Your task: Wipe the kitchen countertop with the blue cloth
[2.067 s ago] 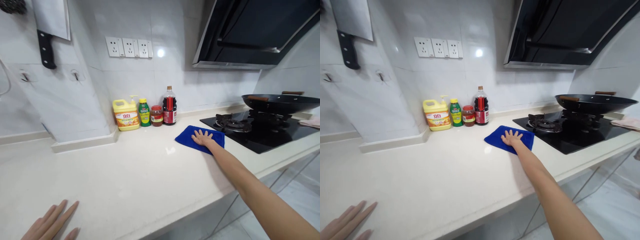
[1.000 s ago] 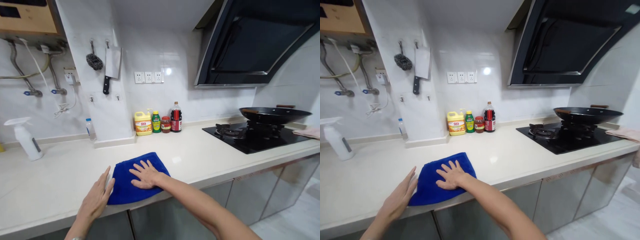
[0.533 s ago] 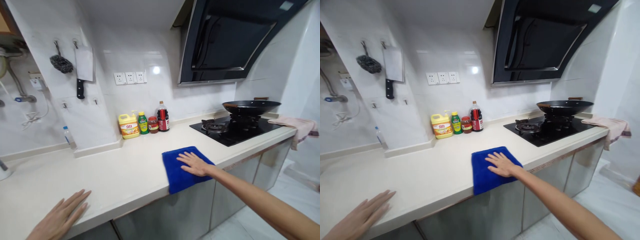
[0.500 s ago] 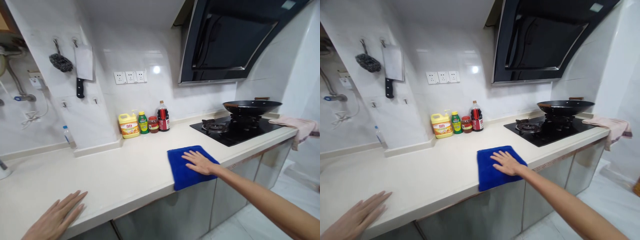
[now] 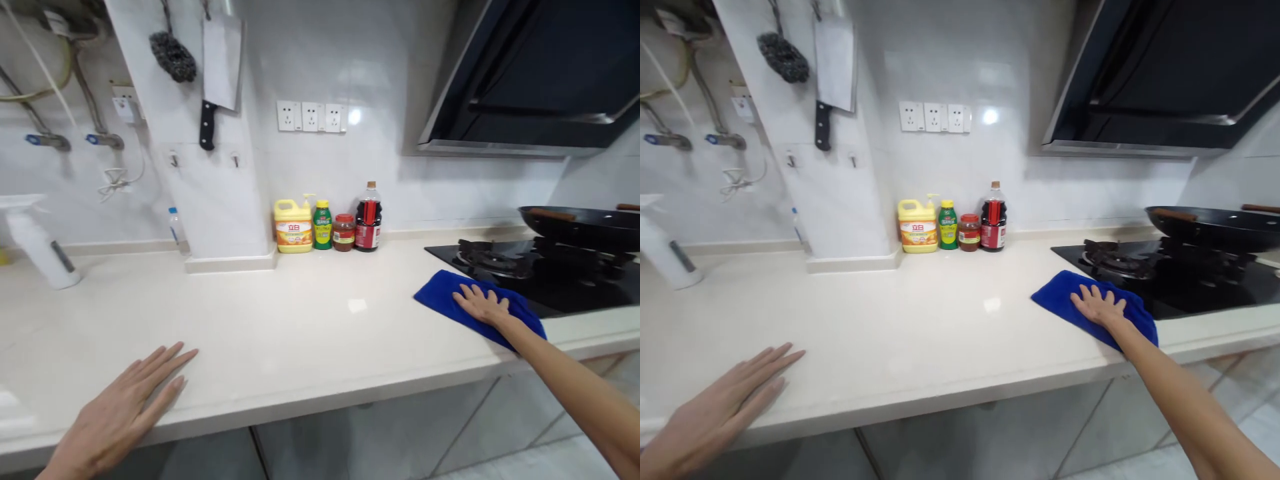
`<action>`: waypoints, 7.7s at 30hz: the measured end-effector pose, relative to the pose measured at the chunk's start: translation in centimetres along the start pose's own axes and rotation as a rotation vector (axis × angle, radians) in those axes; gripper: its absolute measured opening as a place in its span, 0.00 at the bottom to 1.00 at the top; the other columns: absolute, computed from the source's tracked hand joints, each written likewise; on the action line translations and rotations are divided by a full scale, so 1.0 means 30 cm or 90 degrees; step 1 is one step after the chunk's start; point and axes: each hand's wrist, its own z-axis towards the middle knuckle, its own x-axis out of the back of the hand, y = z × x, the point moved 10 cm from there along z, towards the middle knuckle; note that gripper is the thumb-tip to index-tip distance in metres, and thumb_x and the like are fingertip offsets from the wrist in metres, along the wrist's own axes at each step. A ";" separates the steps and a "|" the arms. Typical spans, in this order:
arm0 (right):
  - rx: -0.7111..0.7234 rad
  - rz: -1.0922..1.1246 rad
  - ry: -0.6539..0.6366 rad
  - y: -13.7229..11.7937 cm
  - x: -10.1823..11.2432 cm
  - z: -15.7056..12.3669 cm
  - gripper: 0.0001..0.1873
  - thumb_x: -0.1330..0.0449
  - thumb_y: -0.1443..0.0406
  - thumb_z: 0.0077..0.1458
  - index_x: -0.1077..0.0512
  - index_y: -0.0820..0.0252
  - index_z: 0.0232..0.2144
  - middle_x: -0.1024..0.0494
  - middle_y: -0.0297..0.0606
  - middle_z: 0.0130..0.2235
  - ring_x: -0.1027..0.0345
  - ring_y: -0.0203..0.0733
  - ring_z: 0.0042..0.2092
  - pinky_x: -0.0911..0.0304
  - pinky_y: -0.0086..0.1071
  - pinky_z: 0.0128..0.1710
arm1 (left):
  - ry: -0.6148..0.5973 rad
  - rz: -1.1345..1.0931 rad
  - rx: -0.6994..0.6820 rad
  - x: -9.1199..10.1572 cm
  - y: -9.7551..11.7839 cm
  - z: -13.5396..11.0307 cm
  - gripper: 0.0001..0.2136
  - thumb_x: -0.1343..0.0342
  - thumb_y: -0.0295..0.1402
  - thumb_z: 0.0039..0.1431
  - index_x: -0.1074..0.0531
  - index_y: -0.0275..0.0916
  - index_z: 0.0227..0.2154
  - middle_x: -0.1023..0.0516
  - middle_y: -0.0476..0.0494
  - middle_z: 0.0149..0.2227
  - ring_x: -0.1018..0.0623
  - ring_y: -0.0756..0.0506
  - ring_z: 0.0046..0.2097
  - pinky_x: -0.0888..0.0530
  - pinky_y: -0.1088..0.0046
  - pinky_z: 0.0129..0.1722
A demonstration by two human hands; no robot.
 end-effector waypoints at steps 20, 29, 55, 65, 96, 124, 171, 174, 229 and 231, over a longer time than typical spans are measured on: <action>0.318 0.008 -0.106 -1.618 0.000 -0.595 0.40 0.63 0.48 0.66 0.57 0.64 0.72 0.61 0.53 0.73 0.69 0.74 0.71 0.72 0.71 0.64 | 0.010 -0.034 0.067 0.049 0.082 -0.026 0.23 0.54 0.43 0.65 0.28 0.46 0.59 0.30 0.45 0.63 0.31 0.39 0.64 0.35 0.52 0.66; 0.626 0.058 -0.124 -2.115 0.001 -1.132 0.42 0.62 0.47 0.65 0.56 0.69 0.72 0.62 0.55 0.73 0.71 0.75 0.71 0.73 0.73 0.63 | 0.159 -0.034 0.047 0.143 0.119 -0.042 0.15 0.52 0.36 0.62 0.25 0.42 0.46 0.22 0.41 0.51 0.24 0.40 0.53 0.26 0.62 0.52; 0.701 0.084 -0.122 -1.669 0.010 -1.026 0.37 0.63 0.45 0.67 0.53 0.52 0.72 0.58 0.36 0.74 0.71 0.60 0.73 0.72 0.57 0.70 | 0.122 -0.043 0.146 0.131 0.090 -0.057 0.07 0.53 0.29 0.60 0.30 0.43 0.35 0.26 0.48 0.34 0.26 0.44 0.39 0.34 0.67 0.38; 0.902 0.050 -0.155 -1.420 0.023 -1.022 0.33 0.63 0.43 0.68 0.56 0.39 0.71 0.59 0.29 0.74 0.73 0.50 0.74 0.81 0.60 0.69 | 0.160 -0.029 0.147 0.129 0.100 -0.069 0.05 0.51 0.30 0.59 0.30 0.42 0.34 0.26 0.47 0.33 0.27 0.44 0.38 0.35 0.68 0.36; 0.896 0.065 -0.167 -2.403 -0.020 -1.320 0.37 0.62 0.43 0.66 0.56 0.47 0.72 0.62 0.33 0.74 0.74 0.63 0.73 0.78 0.74 0.64 | 0.195 0.042 0.134 0.123 0.105 -0.111 0.13 0.55 0.32 0.63 0.29 0.43 0.27 0.27 0.50 0.21 0.28 0.47 0.26 0.40 0.69 0.27; 0.887 0.197 -0.153 -1.362 0.104 -1.163 0.34 0.57 0.44 0.67 0.47 0.47 0.70 0.51 0.35 0.73 0.69 0.54 0.73 0.78 0.63 0.68 | 0.118 -0.141 0.240 0.185 0.364 0.142 0.18 0.60 0.40 0.68 0.24 0.46 0.38 0.18 0.50 0.31 0.20 0.45 0.33 0.29 0.72 0.32; 0.483 0.139 -0.088 -0.939 0.095 -0.336 0.38 0.60 0.52 0.66 0.53 0.67 0.71 0.58 0.46 0.73 0.74 0.67 0.72 0.78 0.66 0.67 | -0.255 -0.031 -0.079 -0.463 1.066 1.018 0.27 0.63 0.46 0.71 0.48 0.47 0.70 0.50 0.47 0.72 0.49 0.39 0.72 0.48 0.50 0.70; 0.506 0.106 -0.113 -0.961 0.081 -0.238 0.39 0.60 0.50 0.66 0.55 0.63 0.72 0.60 0.42 0.74 0.74 0.65 0.73 0.77 0.64 0.68 | -0.241 -0.025 -0.064 -0.478 1.062 1.049 0.28 0.64 0.47 0.71 0.49 0.47 0.70 0.50 0.48 0.72 0.49 0.39 0.72 0.47 0.51 0.69; 0.592 0.107 -0.079 -0.851 0.105 -0.872 0.39 0.61 0.48 0.65 0.51 0.60 0.71 0.56 0.39 0.73 0.69 0.57 0.73 0.73 0.57 0.70 | -0.217 -0.047 0.007 -0.140 1.012 0.353 0.31 0.66 0.52 0.69 0.45 0.46 0.69 0.48 0.46 0.72 0.48 0.38 0.72 0.48 0.53 0.70; 0.585 0.097 -0.079 -0.871 0.101 -0.874 0.39 0.61 0.48 0.65 0.52 0.59 0.72 0.57 0.38 0.74 0.70 0.56 0.73 0.73 0.57 0.69 | -0.222 -0.050 0.016 -0.145 0.992 0.349 0.32 0.67 0.52 0.69 0.46 0.44 0.70 0.50 0.46 0.72 0.50 0.37 0.72 0.49 0.53 0.70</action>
